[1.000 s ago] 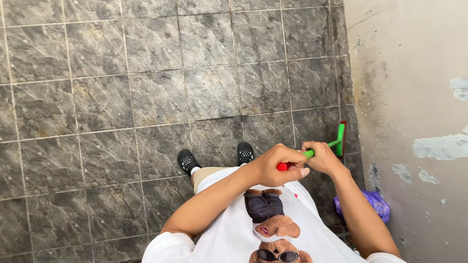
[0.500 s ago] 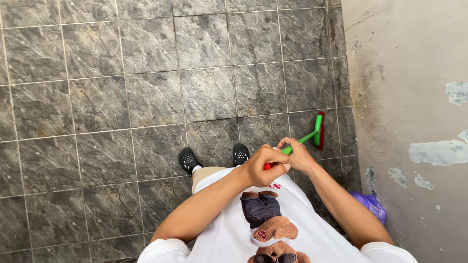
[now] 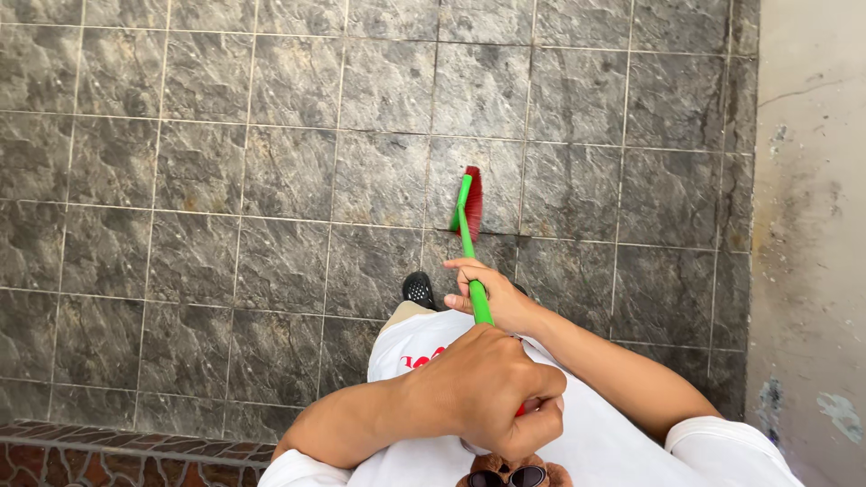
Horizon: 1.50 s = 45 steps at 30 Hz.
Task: The person sweeps a tiled floor using a green broom with red bristles. They move the broom back and forth across the surface, gathering debris into a red dustpan positioned nearby. The person navigates around a parked car and a covered scooter while cleaning.
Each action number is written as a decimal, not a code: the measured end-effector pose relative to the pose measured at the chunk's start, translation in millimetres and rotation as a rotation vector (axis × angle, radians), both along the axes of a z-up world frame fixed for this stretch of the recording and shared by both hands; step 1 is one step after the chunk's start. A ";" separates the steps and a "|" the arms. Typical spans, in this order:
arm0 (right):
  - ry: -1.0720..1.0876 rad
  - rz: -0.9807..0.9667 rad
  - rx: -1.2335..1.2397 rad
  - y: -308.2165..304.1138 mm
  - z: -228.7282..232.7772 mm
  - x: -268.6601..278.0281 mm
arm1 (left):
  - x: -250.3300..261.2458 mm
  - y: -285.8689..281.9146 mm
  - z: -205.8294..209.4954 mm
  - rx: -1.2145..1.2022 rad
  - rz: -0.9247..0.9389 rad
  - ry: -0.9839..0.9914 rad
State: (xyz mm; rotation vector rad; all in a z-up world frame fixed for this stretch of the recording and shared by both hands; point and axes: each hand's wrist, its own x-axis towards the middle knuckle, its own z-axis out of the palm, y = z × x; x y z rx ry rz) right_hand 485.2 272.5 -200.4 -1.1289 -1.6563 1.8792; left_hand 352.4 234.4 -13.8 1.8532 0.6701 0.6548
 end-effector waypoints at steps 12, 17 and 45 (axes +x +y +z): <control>0.235 0.156 0.364 81.0 -162.3 -221.5 | -114.5 39.1 -148.7 0.207 0.254 0.234; 0.226 0.181 0.590 99.8 -74.3 -248.8 | -162.0 36.3 -69.0 0.409 0.397 -0.030; -0.227 0.002 0.350 277.4 -103.8 11.3 | -80.7 272.7 -93.1 -0.064 0.227 -0.321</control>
